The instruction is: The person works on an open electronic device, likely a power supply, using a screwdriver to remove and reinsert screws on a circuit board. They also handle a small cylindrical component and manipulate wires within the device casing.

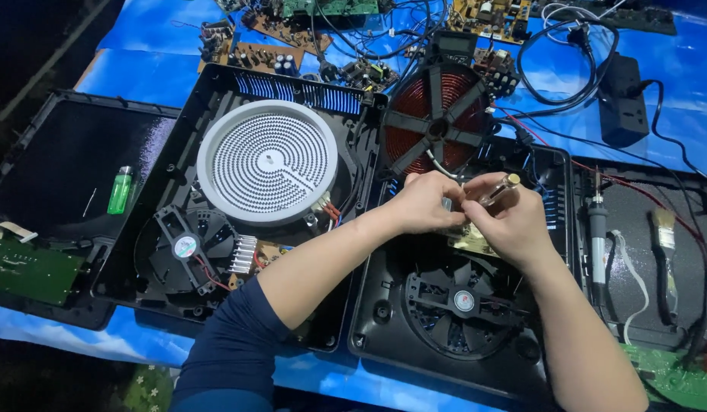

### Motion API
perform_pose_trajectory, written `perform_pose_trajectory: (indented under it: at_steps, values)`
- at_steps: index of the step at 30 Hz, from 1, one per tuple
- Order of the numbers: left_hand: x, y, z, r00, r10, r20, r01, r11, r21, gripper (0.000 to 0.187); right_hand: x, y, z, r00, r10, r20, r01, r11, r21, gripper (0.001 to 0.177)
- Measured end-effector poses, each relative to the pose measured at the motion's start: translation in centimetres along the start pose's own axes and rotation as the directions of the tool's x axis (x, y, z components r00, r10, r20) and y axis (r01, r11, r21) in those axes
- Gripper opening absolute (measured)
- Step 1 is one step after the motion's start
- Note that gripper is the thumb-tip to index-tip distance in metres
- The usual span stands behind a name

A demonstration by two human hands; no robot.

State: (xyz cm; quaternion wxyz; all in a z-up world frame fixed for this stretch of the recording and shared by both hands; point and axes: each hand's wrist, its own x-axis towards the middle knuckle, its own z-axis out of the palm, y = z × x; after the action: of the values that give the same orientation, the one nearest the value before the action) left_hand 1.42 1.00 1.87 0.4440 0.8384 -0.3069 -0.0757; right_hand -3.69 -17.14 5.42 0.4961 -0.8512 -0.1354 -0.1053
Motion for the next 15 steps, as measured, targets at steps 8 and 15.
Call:
perform_pose_trajectory:
  at_steps: [8,15]
  values:
    - [-0.2,0.2,0.1,0.999,-0.029,0.023,0.029,0.999,0.019,0.01,-0.1,-0.7,-0.1,0.998,-0.036,-0.053,0.035,0.999,-0.032,0.032]
    - [-0.2,0.7,-0.2,0.995,-0.063,0.079,0.074,0.988,-0.137,0.021,0.0,-0.6,-0.7,0.999,-0.037,0.007,0.036,0.994,0.102,0.055]
